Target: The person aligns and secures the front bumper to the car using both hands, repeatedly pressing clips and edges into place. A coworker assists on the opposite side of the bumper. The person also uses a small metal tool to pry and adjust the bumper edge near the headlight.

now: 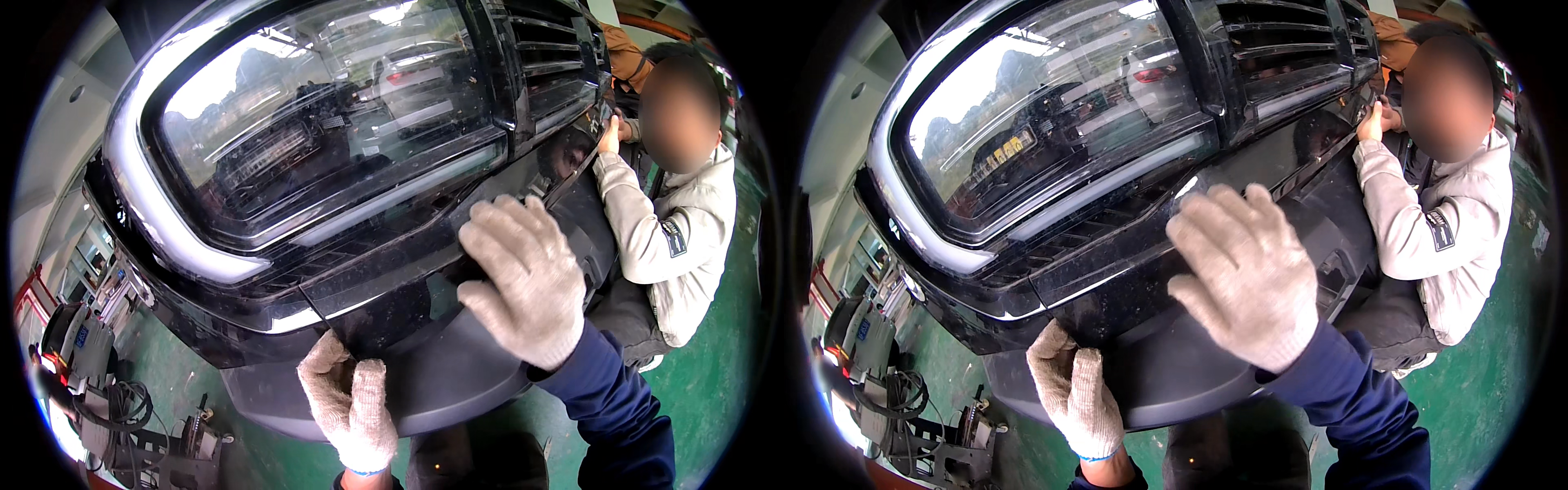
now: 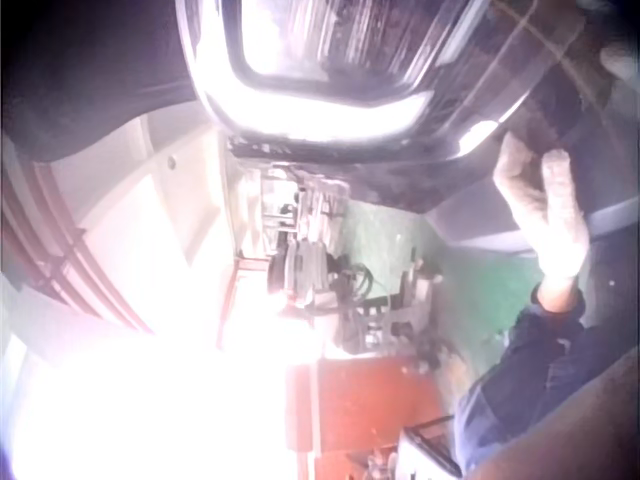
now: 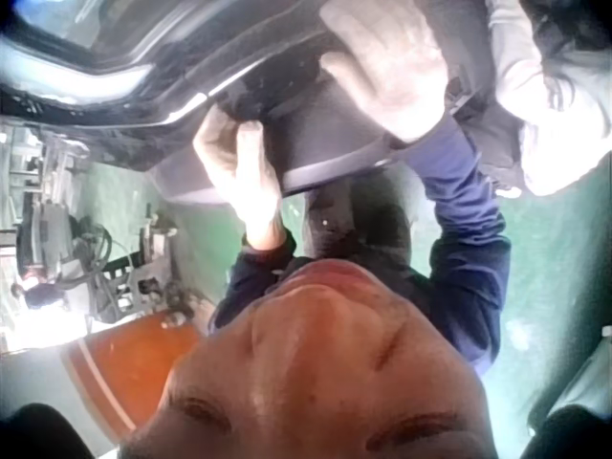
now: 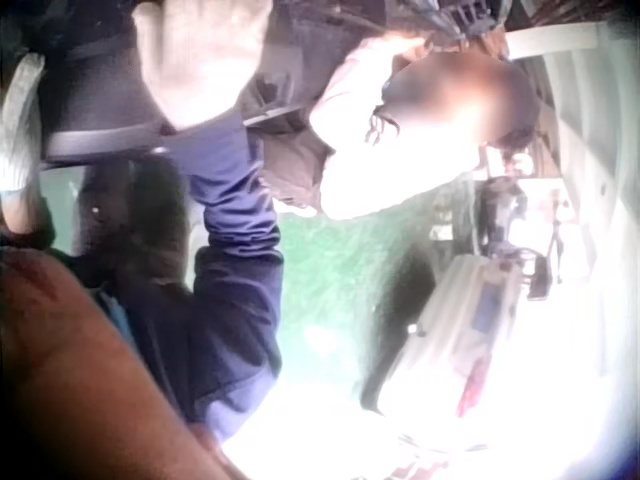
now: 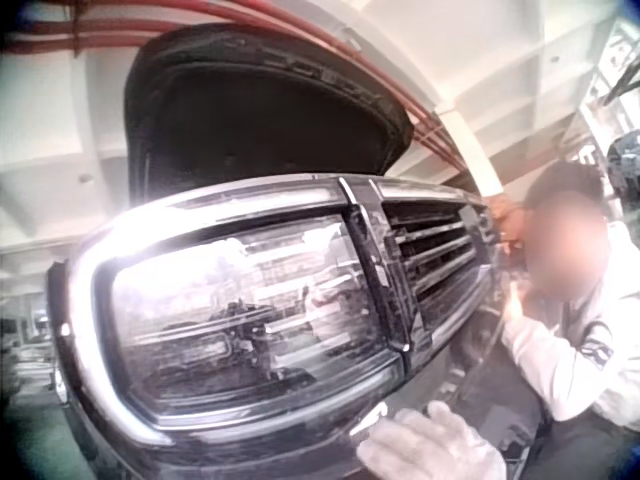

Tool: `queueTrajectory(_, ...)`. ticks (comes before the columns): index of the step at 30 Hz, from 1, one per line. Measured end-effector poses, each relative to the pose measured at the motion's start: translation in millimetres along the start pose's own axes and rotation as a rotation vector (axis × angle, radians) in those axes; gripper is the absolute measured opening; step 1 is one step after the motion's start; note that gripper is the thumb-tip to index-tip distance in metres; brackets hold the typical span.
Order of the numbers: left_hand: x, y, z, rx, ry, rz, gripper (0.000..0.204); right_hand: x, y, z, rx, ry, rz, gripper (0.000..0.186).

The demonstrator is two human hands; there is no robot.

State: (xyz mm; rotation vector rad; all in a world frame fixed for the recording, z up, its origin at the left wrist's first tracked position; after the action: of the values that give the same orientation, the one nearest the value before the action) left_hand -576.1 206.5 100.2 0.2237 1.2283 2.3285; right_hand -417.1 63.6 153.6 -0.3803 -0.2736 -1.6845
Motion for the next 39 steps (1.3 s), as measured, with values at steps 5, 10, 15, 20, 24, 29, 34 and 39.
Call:
queueTrajectory(5, -1.1, -1.1, -0.1, -0.023, -0.007, 0.015, 0.044, 6.0, 26.8, 13.6, -0.015, 0.105, 0.01, 0.043)
queueTrajectory(10, -2.6, -13.3, -1.5, -0.068, -0.005, -0.032, 0.041, -3.5, 37.4, 6.8, 0.037, 0.244, 0.076, 0.041)
queueTrajectory(15, -3.1, -21.6, -4.0, -0.087, 0.072, 0.047, 0.043, -4.5, 53.6, -8.0, -0.001, 0.365, 0.169, 0.034)
queueTrajectory(20, -2.1, -24.6, -6.7, -0.13, 0.092, 0.064, 0.043, -8.8, 66.8, -19.2, 0.012, 0.465, 0.094, 0.033)
queueTrajectory(24, 0.1, -27.5, -9.4, -0.151, 0.122, 0.037, 0.043, -5.6, 82.8, -17.9, -0.029, 0.514, 0.063, 0.03)
queueTrajectory(29, -2.4, -33.5, -7.6, -0.166, 0.111, 0.046, 0.042, 3.3, 127.8, -15.7, -0.034, 0.505, -0.042, 0.029)
queueTrajectory(34, -6.8, -31.3, -6.6, -0.155, 0.102, 0.047, 0.04, 6.6, 141.3, -15.6, -0.026, 0.475, -0.007, 0.025)
queueTrajectory(39, -5.3, -34.4, -4.3, -0.165, 0.106, 0.062, 0.043, 11.7, 154.5, -9.4, 0.017, 0.435, -0.074, 0.02)
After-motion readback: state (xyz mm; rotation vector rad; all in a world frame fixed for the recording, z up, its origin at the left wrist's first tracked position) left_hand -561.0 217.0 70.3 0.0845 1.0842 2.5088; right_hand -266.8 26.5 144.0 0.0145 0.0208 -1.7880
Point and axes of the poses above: each hand's wrist, its own z-axis towards the middle knuckle, its own x-axis out of the back of the hand, y = z × x, the point moved 2 cm from there along z, towards the middle knuckle, and after that the axes turned 12 degrees about z, right-handed, at the moved point
